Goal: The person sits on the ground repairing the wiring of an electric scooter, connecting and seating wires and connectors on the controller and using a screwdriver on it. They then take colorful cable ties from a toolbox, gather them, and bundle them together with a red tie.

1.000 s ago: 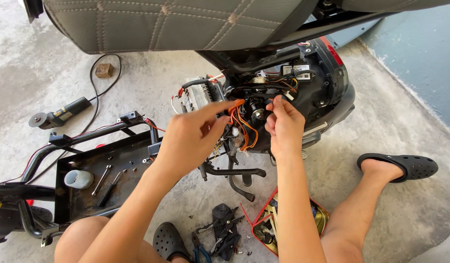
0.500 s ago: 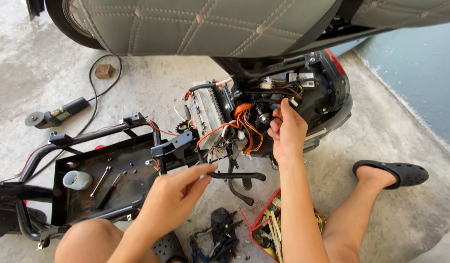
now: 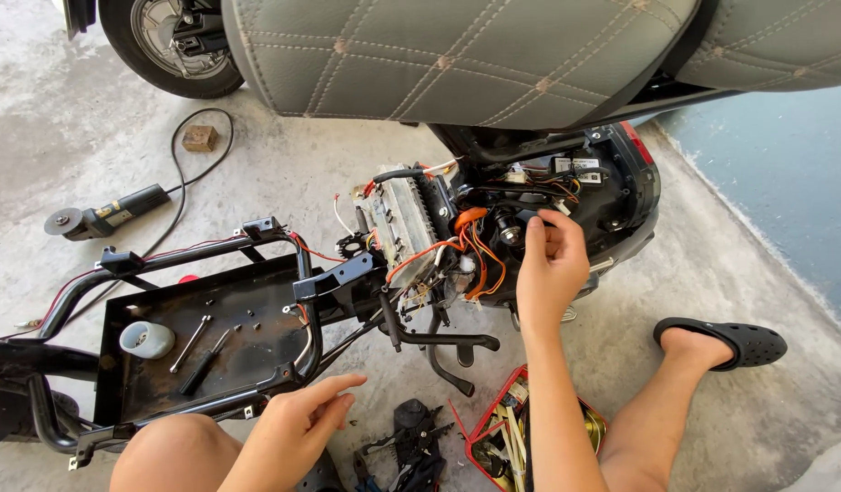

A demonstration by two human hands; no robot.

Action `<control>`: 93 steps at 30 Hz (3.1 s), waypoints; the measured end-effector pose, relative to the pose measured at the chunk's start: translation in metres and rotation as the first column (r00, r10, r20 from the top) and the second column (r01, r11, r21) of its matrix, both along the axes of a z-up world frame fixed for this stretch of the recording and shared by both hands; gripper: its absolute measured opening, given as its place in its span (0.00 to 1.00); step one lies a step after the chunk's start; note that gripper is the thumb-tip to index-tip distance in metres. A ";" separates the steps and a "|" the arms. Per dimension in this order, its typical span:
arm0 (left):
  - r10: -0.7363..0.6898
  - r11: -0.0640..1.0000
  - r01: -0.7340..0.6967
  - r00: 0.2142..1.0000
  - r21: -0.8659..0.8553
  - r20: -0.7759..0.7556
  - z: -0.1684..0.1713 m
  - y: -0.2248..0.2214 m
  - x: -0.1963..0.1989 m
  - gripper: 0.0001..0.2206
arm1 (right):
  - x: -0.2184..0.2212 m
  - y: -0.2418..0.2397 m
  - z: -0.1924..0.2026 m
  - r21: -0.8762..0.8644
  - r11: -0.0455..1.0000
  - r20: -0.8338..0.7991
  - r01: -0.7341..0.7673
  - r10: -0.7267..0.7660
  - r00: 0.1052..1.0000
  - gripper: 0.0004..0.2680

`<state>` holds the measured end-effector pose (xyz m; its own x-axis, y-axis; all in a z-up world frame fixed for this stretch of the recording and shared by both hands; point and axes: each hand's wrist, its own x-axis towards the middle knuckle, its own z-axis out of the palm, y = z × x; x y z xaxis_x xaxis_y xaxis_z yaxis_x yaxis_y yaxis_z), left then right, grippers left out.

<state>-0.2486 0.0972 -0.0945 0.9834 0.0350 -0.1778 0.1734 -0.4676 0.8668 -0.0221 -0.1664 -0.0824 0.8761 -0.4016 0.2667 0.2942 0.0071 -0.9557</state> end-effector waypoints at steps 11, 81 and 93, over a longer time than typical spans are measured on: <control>0.049 0.992 -0.048 0.999 -0.114 0.004 -0.042 0.022 -0.018 0.15 | -0.006 0.006 0.048 -0.728 0.613 -0.317 -0.308 0.098 0.943 0.17; -0.080 0.990 0.103 0.973 0.099 -0.216 -0.039 0.012 -0.026 0.14 | -0.038 0.060 -0.077 0.032 0.972 -0.413 -0.232 0.224 0.883 0.11; -0.111 0.976 0.136 0.983 0.173 -0.147 -0.044 0.011 -0.028 0.13 | -0.033 0.049 -0.065 0.052 0.953 -0.459 -0.299 0.289 0.840 0.10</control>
